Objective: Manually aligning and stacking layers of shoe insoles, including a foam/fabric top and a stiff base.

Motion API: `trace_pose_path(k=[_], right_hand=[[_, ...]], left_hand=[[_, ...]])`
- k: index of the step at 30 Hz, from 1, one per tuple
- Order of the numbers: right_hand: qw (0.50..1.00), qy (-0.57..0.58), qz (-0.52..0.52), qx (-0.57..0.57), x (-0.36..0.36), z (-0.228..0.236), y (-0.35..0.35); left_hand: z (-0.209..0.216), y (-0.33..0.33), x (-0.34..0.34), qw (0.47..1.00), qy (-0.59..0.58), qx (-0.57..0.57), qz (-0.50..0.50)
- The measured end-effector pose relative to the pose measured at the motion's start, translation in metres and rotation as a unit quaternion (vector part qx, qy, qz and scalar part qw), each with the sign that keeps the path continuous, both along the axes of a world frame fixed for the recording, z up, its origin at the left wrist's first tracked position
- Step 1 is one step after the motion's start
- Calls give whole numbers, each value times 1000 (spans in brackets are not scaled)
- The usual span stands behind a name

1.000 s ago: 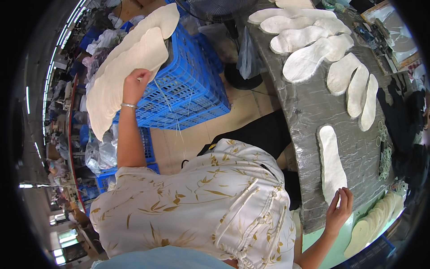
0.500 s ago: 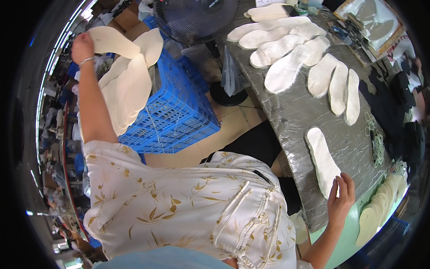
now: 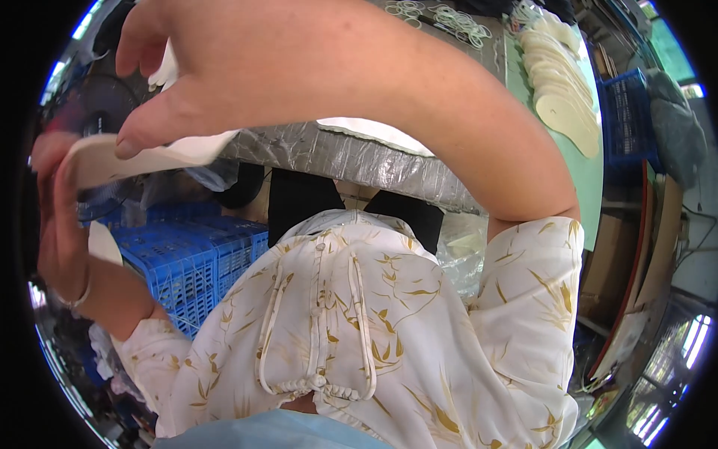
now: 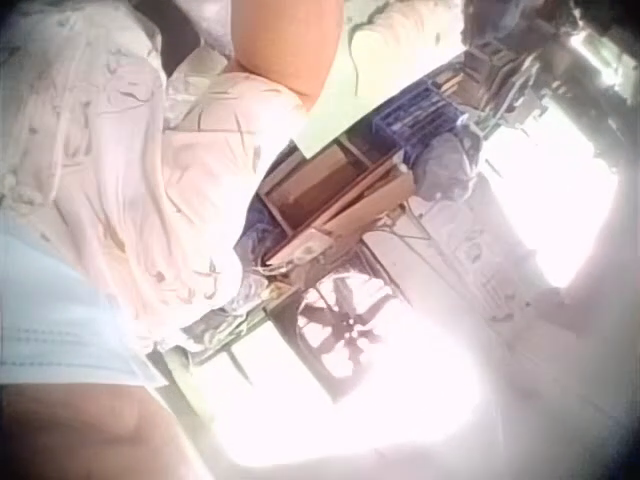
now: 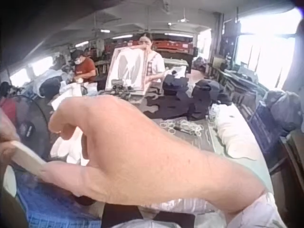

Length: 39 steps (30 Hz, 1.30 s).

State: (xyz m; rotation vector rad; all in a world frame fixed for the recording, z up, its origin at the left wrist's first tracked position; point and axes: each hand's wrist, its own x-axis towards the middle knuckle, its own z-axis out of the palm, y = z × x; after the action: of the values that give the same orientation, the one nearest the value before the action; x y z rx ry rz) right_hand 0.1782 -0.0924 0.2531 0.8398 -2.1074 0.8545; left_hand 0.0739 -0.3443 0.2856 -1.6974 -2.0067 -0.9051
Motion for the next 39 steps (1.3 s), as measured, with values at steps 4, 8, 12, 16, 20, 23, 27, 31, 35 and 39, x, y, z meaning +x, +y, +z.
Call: trace_pose_path(k=[4,8,12,16,20,23,27,31,35,39], right_hand=[[989,-60,-120,59,29,7,28],[936,-164,-304,71,79,24,43],[935,-137,-322,-57,72,21,47],[944,-143,-128,-268,89,18,92],[926,-140,-228,-265,111,3,114],[896,-181,-302,-272,138,-35,135],[841,-227,-356,-337,141,-83,142],[793,-271,-441,-321,143,-107,141],[769,-275,-492,-301,140,-120,144],[756,-285,-478,-344,136,-130,149]], left_hand=[[-64,100,-11,969,-169,101,-150],[-112,187,-9,835,-360,194,-368],[-216,199,-22,717,-621,8,-316],[-261,220,2,537,-779,-30,-323],[-270,198,-4,459,-835,68,-296],[-279,180,-24,432,-849,98,-288],[-273,150,-34,540,-814,100,-192],[-280,150,-42,593,-789,88,-132],[-286,152,-53,571,-812,95,-74],[-289,151,-53,539,-836,86,-59]])
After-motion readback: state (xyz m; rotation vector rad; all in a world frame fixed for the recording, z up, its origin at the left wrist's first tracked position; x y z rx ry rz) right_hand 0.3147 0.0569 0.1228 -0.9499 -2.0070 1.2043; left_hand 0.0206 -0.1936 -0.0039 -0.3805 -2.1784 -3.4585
